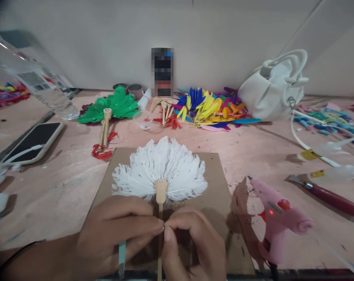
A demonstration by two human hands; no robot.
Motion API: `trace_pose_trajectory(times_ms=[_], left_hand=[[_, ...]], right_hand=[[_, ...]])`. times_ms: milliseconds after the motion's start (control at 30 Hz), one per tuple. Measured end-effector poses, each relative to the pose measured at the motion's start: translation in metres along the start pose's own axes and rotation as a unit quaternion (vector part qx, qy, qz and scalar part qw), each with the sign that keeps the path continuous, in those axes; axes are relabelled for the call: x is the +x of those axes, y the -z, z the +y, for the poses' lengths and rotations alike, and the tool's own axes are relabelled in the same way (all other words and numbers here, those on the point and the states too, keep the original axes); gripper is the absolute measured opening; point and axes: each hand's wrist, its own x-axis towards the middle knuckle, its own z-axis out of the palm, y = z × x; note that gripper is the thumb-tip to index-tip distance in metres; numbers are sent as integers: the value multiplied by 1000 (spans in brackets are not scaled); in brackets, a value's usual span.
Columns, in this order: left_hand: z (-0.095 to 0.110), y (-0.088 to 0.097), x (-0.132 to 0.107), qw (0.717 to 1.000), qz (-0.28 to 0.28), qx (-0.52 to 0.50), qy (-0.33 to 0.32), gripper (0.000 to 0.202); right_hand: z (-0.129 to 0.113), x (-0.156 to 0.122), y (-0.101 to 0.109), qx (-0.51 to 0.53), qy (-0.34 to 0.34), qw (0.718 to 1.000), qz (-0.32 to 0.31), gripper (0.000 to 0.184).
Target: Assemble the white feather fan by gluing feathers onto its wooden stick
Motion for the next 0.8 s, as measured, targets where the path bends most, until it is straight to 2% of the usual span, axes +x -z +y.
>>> trace_pose_trajectory(times_ms=[133,267,433,633,800], left_hand=[[-3,1,1,999,9,3,-33,8],[-8,5,1,997,-54,-28,-57,10],[-8,7,-1,995,-69,-48,-46,14],[-5,2,3,998,-14,-50,-32,10],[-4,-1,4,998,-5,-59,-16,8]], right_hand=[[-5,0,-2,27,-5,1000,2,12],[-5,-1,-1,42,-26,999,17,14],[-5,-2,-2,51,-41,998,12,12],[0,-3,-2,23,-30,999,-1,11],[4,1,4,-32,2,999,-28,11]])
